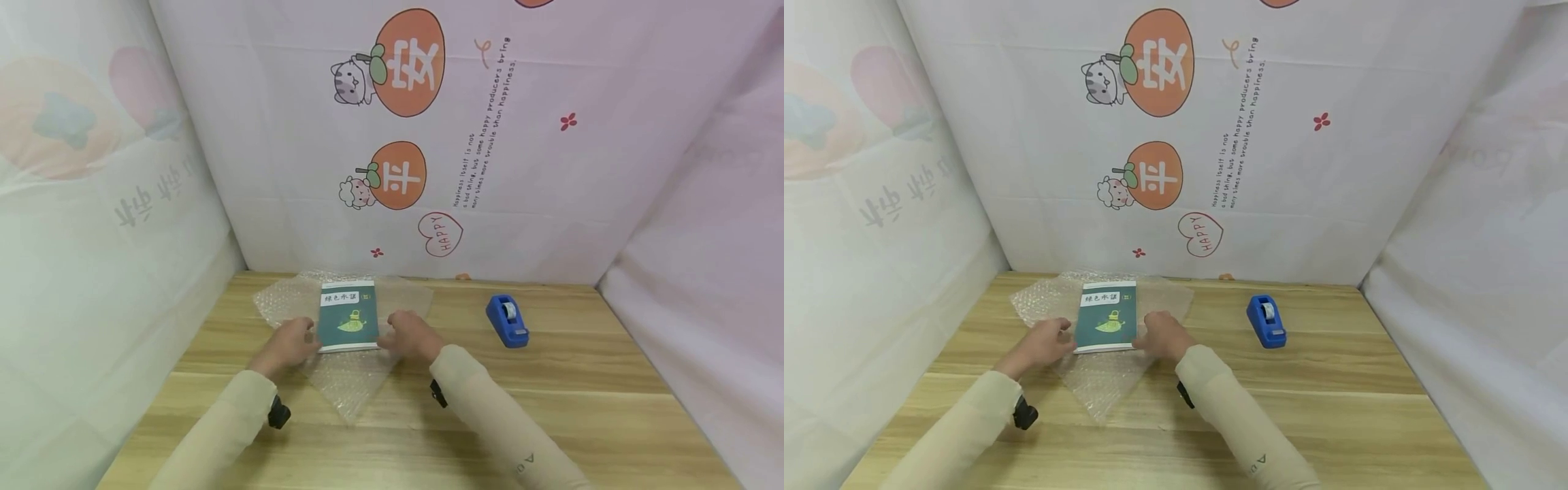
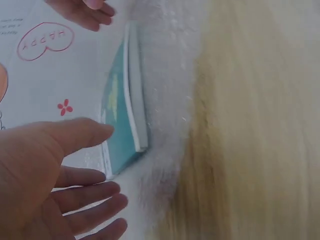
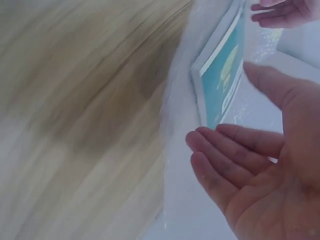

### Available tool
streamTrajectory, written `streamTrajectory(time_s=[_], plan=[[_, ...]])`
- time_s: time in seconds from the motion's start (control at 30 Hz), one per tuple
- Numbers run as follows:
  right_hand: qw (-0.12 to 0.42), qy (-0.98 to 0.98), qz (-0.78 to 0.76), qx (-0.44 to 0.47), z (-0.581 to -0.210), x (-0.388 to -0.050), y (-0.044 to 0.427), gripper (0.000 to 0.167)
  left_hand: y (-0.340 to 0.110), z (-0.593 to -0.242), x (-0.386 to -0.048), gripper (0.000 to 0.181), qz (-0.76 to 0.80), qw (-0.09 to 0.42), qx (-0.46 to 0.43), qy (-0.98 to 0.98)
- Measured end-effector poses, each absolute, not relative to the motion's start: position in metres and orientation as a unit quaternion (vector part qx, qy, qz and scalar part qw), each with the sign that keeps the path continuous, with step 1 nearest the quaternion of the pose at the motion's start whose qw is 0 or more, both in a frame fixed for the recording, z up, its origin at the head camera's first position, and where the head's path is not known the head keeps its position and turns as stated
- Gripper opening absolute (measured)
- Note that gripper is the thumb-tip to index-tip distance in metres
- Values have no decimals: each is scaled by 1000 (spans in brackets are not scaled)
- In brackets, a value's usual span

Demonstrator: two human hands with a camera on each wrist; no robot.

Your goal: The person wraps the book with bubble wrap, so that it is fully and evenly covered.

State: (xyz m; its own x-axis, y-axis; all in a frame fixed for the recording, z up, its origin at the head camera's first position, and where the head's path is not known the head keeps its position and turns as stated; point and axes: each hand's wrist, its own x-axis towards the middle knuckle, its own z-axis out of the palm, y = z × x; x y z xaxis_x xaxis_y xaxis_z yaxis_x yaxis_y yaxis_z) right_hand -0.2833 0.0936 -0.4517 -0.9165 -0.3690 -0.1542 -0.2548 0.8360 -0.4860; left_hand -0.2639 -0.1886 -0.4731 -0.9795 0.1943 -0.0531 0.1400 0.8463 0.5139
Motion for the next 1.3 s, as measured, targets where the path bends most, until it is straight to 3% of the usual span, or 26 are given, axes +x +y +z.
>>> streamTrajectory(time_s=[0.37,0.6,1.03,1.3], plan=[[92,961,-24,-259,-463,-271,109,92,-203,-484,-248,100,177,58,184,965],[76,956,-5,-284,-486,-267,114,102,-208,-492,-245,120,186,93,200,957],[92,954,2,-285,-499,-262,117,103,-210,-524,-252,131,185,108,178,961],[96,953,3,-288,-499,-258,123,102,-201,-515,-239,131,218,106,197,950]])
